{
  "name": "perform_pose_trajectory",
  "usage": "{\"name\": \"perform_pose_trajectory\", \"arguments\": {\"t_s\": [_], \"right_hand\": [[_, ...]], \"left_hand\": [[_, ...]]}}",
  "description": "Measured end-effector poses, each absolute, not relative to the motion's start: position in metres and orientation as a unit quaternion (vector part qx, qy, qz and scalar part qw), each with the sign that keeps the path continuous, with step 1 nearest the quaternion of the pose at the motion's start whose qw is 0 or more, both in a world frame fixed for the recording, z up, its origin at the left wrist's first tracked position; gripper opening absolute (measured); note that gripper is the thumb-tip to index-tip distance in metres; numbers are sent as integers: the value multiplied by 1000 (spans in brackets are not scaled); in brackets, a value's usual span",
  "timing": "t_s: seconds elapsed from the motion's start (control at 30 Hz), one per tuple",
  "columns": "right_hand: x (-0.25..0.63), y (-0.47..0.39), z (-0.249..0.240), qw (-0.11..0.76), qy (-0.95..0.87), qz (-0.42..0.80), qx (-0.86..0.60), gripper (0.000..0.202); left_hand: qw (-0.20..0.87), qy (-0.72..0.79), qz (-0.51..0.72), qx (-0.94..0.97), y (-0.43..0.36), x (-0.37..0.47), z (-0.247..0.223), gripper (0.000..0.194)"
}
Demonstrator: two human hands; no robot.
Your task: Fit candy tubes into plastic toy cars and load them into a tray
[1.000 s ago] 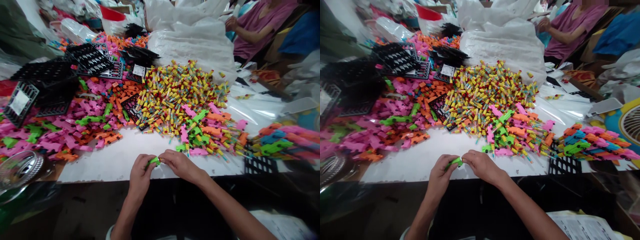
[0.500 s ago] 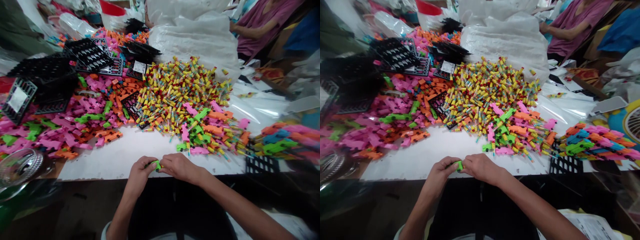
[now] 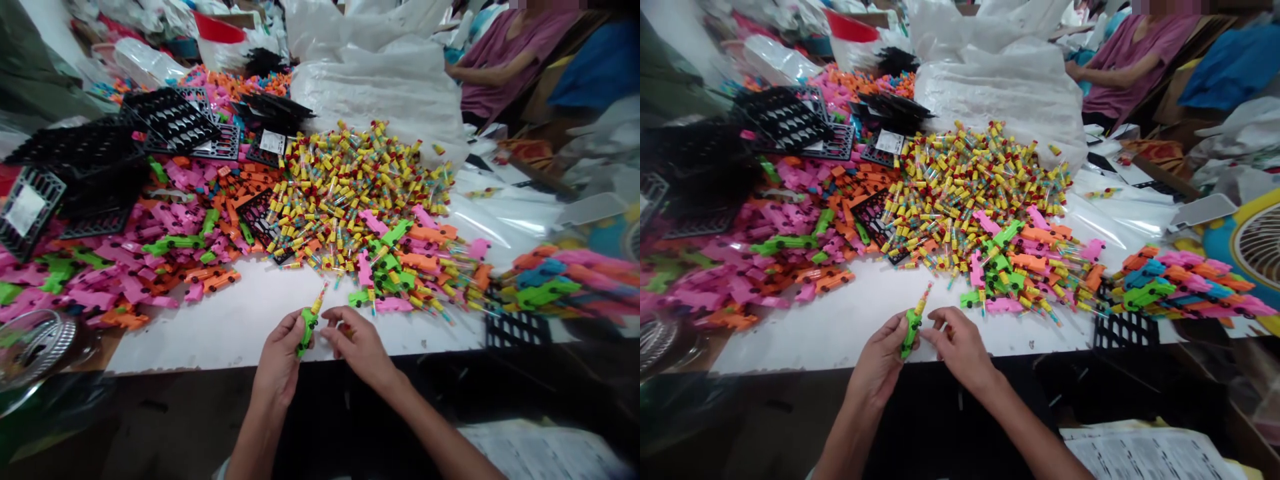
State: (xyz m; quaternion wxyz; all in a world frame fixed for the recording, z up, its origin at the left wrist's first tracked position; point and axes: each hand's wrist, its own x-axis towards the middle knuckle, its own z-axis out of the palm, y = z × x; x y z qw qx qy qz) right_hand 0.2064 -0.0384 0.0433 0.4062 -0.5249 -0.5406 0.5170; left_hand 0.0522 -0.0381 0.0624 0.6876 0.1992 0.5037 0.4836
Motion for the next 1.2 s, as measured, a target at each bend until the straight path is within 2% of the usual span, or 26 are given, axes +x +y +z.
{"name": "perform_pose_trajectory", "arguments": {"t_s": [0.13, 0.53, 0.8, 1.0, 1.07, 1.1, 1.2], "right_hand": [[186, -46, 44, 433, -509, 511, -540, 23], [181, -52, 50, 500, -431, 511, -551, 29], [175, -48, 54, 520, -424, 486, -560, 28], [178, -51, 55, 483, -418, 561, -527, 26], [187, -53, 58, 489, -445, 517, -543, 24], [193, -52, 61, 502, -473, 457, -562, 24], [216, -44, 72, 480, -636, 189, -573, 32]], "left_hand": [[677, 495, 504, 204, -41, 64, 64, 46], [640, 491, 551, 215, -45, 79, 58, 44], [626, 478, 566, 243, -43, 74, 58, 38], [659, 473, 551, 196, -44, 74, 59, 43], [664, 483, 534, 202, -44, 71, 59, 44], [659, 497, 520, 219, -44, 67, 59, 44], [622, 553, 452, 321, -35, 55, 61, 43]]}}
